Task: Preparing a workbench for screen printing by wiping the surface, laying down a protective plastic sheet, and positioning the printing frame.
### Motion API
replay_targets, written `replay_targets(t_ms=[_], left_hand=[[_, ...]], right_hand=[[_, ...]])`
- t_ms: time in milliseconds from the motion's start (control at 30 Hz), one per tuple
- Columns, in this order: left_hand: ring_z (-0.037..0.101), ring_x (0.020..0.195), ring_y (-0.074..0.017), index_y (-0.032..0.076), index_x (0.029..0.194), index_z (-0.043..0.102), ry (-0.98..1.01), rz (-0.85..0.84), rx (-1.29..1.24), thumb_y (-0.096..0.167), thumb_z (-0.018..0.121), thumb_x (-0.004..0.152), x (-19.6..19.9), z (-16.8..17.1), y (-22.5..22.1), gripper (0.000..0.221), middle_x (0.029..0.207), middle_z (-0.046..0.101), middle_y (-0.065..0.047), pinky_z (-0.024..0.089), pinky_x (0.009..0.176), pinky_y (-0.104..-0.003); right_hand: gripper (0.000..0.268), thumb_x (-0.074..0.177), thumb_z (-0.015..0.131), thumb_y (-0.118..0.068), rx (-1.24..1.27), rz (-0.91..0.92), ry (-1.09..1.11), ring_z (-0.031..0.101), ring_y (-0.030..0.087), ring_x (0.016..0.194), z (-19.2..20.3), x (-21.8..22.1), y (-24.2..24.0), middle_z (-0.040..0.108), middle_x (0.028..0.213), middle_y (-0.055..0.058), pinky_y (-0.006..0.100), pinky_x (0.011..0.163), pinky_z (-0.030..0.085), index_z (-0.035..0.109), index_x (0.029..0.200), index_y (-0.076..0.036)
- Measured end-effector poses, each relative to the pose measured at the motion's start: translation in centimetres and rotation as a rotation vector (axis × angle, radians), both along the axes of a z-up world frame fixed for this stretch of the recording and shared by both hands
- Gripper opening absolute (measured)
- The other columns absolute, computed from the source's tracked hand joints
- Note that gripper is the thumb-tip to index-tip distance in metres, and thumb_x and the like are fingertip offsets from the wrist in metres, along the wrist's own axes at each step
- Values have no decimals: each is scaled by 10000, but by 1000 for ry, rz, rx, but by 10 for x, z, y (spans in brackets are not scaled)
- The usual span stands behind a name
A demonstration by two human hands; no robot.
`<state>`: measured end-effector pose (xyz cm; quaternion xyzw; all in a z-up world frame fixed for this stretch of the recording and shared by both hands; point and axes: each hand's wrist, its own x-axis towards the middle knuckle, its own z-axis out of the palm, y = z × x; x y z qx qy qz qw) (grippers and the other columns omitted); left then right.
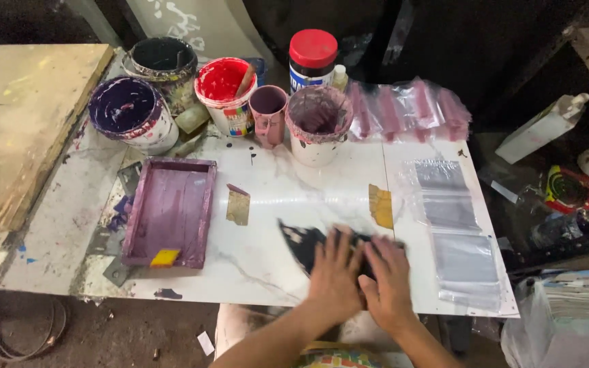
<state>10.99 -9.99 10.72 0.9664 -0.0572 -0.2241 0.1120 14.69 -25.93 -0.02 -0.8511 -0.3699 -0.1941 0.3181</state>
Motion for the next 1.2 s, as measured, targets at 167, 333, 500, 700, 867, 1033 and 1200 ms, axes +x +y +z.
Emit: replay_targets(t_ms=[167,333,500,700,867,1033,1200], left_hand=[[283,1486,-458,53,1469,455,-535,285,-590,206,529,887,-38,-43,43,606,1568,400,-233,224,1145,-674],[171,1541,-438,9,1526,375,-580,363,-163,451,705,914,-53,-108,98,824,1673,207,-243,199,1201,-590],[83,1541,-503,20,1560,322,-637,266,-208,560,714,898,-57,-96,94,939,1686,118,-271,174,1186,-643],[22,1586,-490,114,1596,243,-841,406,-322,646,637,891,-62,-104,96,968,1713,62,-250,163,1214,-675],[31,1604,-456,173,1638,152,-940,514,-403,747,335,951,-67,-93,96,914,1732,61,-197,134,1226,-669],[119,1576,-386,46,1550,368,-677,523,-361,784,268,918,-62,-88,100,976,1685,236,-191,117,1177,-677],[175,1528,-424,46,1506,461,-564,311,-245,822,231,938,-56,-87,95,988,1666,273,-163,105,1115,-752]], right_hand=[[624,1046,314,-485,-204,119,406,253,322,1555,11,4,23,316,1676,83,548,1222,198,399,1569,-154],[610,1035,443,-438,-638,91,199,234,342,1531,4,40,48,237,1687,133,587,1182,215,397,1554,-119],[672,1041,383,-471,-637,-111,133,229,339,1547,1,113,104,264,1687,134,562,1200,247,373,1542,-24],[711,1040,262,-515,-905,121,358,16,273,1591,76,84,206,12,1733,92,546,1254,86,152,1630,-135],[952,834,385,-551,-750,202,-183,68,270,1601,12,18,150,90,1727,64,500,1266,89,133,1656,-144],[705,1052,481,-542,-621,434,239,147,320,1551,34,-16,66,204,1708,88,583,1183,106,393,1553,-55],[825,1018,360,-684,-815,21,135,122,318,1567,4,38,45,153,1709,129,594,1184,164,289,1582,-86]])
